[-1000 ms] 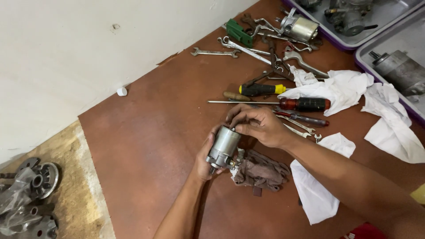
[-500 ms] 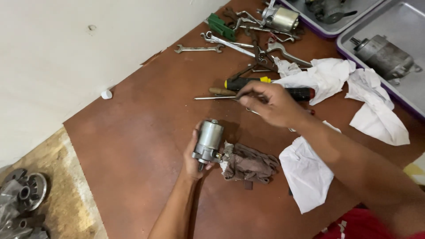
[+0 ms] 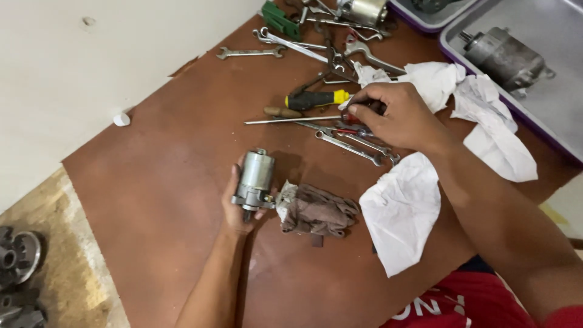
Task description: The person holds a cylindrical metal motor component and uses a wrench to tighten a bolt on its side. They then use a cloth to wipe the exterior of the motor, cleaning off residue while rotating the object in their hands.
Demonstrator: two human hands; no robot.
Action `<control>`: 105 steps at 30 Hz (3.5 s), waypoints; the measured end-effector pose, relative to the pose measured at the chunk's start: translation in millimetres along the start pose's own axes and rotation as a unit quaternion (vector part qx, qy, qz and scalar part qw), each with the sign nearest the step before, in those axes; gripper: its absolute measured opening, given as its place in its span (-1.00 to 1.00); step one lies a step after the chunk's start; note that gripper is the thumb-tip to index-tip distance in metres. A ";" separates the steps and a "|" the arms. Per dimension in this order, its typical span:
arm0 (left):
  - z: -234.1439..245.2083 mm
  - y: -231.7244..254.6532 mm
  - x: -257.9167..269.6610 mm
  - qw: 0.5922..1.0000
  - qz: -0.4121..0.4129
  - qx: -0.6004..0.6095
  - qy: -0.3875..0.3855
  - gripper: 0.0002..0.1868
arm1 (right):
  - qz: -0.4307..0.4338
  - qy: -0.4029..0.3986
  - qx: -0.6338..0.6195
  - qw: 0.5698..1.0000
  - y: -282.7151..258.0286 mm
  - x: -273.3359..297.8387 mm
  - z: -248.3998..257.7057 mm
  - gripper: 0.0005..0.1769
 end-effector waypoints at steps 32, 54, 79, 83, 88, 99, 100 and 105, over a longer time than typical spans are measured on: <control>-40.7 3.1 25.3 0.907 -0.123 -0.391 -0.093 -0.25 | -0.058 -0.249 0.296 0.920 -9.3 23.4 -15.9 -0.74; -49.9 -2.2 23.5 0.869 -0.078 -0.479 -0.095 -0.41 | -0.040 -0.081 -0.364 0.927 -0.5 -8.5 -77.1 -0.63; -95.9 40.7 52.5 0.646 0.110 -0.754 0.054 -0.30 | -0.076 -0.127 -0.470 0.870 3.2 -0.1 -99.0 -0.79; -101.3 44.6 49.9 0.582 0.083 -0.805 0.076 -0.36 | -0.064 -0.138 -0.510 0.847 3.3 -2.2 -98.7 -0.80; -86.1 45.9 43.0 0.483 0.030 -0.863 0.147 -0.42 | -0.062 -0.130 -0.527 0.838 0.9 -2.0 -96.0 -0.80; -75.2 46.2 28.2 0.528 -0.017 -0.834 0.160 -0.42 | -0.059 -0.118 -0.515 0.847 2.3 -4.1 -95.7 -0.83; -75.0 47.5 26.8 0.529 -0.015 -0.833 0.159 -0.42 | -0.061 -0.118 -0.515 0.847 3.7 -4.3 -96.0 -0.83; -78.2 60.3 22.2 0.644 -0.110 -0.736 0.176 -0.54 | -0.041 -0.143 -0.397 0.906 2.3 -7.6 -88.5 -0.79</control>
Point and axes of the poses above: each hand's wrist, its own x-axis away from the middle knuckle, its own z-axis out of the back of the hand, y = z × x, the point moved 6 cm from there along -x, towards the middle knuckle, and after that the axes turned 10 degrees about z, right-handed, at the moved point
